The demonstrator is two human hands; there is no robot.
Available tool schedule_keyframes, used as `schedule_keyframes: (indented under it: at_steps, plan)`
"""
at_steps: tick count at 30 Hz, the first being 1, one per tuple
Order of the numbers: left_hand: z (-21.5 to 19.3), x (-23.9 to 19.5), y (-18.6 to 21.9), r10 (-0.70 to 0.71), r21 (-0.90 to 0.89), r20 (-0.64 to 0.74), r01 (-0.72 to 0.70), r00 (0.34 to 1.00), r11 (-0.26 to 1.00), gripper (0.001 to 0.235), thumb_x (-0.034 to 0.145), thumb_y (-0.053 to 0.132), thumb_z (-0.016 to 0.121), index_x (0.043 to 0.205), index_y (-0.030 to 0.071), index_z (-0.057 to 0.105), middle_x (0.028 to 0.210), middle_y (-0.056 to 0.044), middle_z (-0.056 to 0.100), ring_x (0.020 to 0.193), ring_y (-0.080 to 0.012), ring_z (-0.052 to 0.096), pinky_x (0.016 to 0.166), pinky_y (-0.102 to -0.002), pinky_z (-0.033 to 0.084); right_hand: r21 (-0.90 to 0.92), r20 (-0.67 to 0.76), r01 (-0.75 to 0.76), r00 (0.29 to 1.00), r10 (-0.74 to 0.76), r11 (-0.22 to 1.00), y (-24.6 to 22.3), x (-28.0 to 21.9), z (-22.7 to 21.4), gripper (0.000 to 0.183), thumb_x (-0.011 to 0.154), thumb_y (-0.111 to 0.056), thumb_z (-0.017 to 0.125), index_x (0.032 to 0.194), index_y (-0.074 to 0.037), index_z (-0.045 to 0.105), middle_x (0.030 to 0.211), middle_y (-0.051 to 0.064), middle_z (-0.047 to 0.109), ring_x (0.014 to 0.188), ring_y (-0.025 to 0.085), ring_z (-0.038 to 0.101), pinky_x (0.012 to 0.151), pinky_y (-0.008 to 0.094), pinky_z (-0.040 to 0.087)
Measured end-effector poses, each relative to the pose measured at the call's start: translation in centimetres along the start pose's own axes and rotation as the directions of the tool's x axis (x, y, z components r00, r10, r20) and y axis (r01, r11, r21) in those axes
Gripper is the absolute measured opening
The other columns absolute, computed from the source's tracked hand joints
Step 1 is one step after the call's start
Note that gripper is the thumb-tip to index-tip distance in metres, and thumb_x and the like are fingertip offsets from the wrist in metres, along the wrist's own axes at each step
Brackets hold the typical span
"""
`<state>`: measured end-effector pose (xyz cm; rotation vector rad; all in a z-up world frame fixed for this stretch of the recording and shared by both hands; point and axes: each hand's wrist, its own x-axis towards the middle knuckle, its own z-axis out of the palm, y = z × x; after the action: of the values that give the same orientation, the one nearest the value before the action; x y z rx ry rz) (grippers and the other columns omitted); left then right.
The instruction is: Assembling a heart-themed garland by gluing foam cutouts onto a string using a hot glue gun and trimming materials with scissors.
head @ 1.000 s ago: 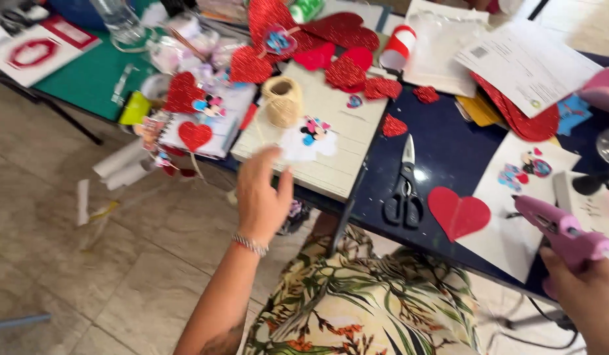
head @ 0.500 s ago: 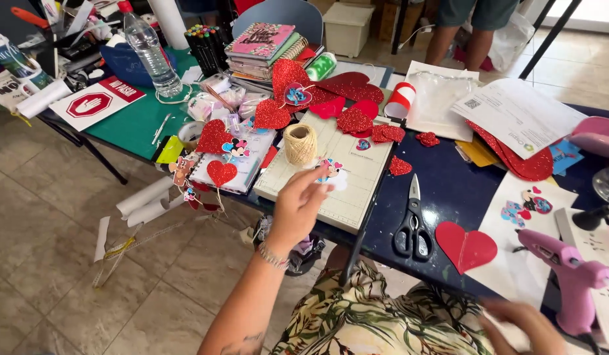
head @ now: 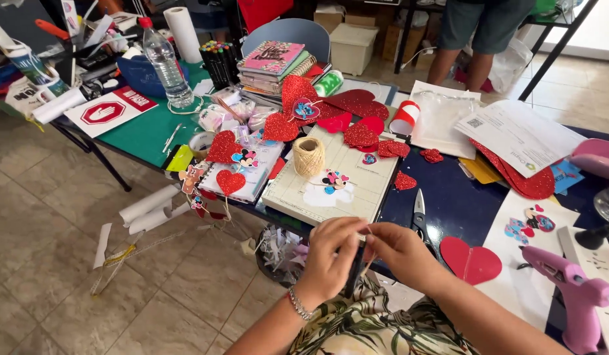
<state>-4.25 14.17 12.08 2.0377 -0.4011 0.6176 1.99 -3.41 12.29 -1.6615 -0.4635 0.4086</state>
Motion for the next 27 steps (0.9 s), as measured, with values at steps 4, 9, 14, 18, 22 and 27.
schedule_keyframes:
  at_steps: [4,9,14,18,22,27]
  plan:
    - [0.6,-1.2,-2.8,0.053,-0.27,-0.281,-0.132,0.958,0.954,0.039,0.11,0.036,0.039,0.114,0.003,0.059,0.117,-0.015,0.067,0.111,-0.0275,0.067,0.1,-0.037,0.055,-0.479,0.16,0.261,0.965,-0.209,0.838,-4.3,3.9,-0.2,0.019,0.101,-0.021,0.056,0.1,-0.012,0.072,0.079,-0.001,0.075,0.072,0.011,0.069,0.072,0.029,0.055]
    - [0.5,-1.2,-3.5,-0.025,-0.208,-0.297,-0.039,0.955,0.977,0.032,0.107,0.034,0.047,0.121,0.008,0.059,0.13,-0.011,0.063,0.119,-0.0238,0.062,0.094,-0.034,0.055,-0.245,0.238,0.377,0.916,-0.321,0.893,-11.7,12.4,-2.8,0.019,0.103,-0.018,0.047,0.103,-0.007,0.063,0.103,0.008,0.068,0.097,0.021,0.067,0.092,0.037,0.057]
    - [-0.1,-0.8,-4.7,-0.141,0.105,-0.019,0.142,0.99,0.984,0.053,0.105,0.045,0.037,0.132,0.007,0.06,0.148,-0.014,0.052,0.138,-0.0285,0.047,0.114,-0.049,0.039,0.352,-0.379,0.237,0.92,-0.094,0.906,-11.4,15.8,-6.1,0.028,0.106,-0.018,0.048,0.126,-0.005,0.063,0.122,0.013,0.074,0.117,0.022,0.072,0.099,0.032,0.062]
    - [-1.4,4.5,-6.2,-0.106,0.228,-0.005,0.104,0.994,0.968,0.037,0.105,0.02,0.048,0.131,-0.003,0.06,0.146,-0.028,0.049,0.138,-0.0456,0.045,0.112,-0.059,0.036,0.383,-0.176,0.2,0.974,-0.142,0.902,-10.8,15.8,-5.4,0.027,0.108,-0.024,0.054,0.13,-0.009,0.062,0.119,0.008,0.077,0.11,0.019,0.075,0.098,0.039,0.06]
    - [0.2,9.7,-11.5,-0.068,0.762,0.059,0.0,0.996,0.647,0.048,0.098,0.016,0.051,0.146,0.017,0.053,0.163,-0.013,0.036,0.145,-0.0304,0.033,0.104,-0.046,0.029,0.505,-0.169,0.251,0.967,-0.191,0.826,-15.3,16.5,-4.1,0.032,0.107,-0.025,0.048,0.134,-0.011,0.056,0.138,0.014,0.069,0.13,0.029,0.066,0.106,0.045,0.056]
    - [0.0,12.4,-14.2,-0.028,0.959,0.015,-0.006,0.999,0.285,0.058,0.09,0.017,0.058,0.147,0.024,0.054,0.156,-0.003,0.05,0.13,-0.0207,0.044,0.081,-0.033,0.032,0.615,-0.278,0.343,0.937,-0.213,0.71,-17.8,17.5,-5.8,0.021,0.106,-0.015,0.05,0.12,-0.007,0.062,0.131,0.013,0.073,0.121,0.025,0.071,0.087,0.034,0.064]
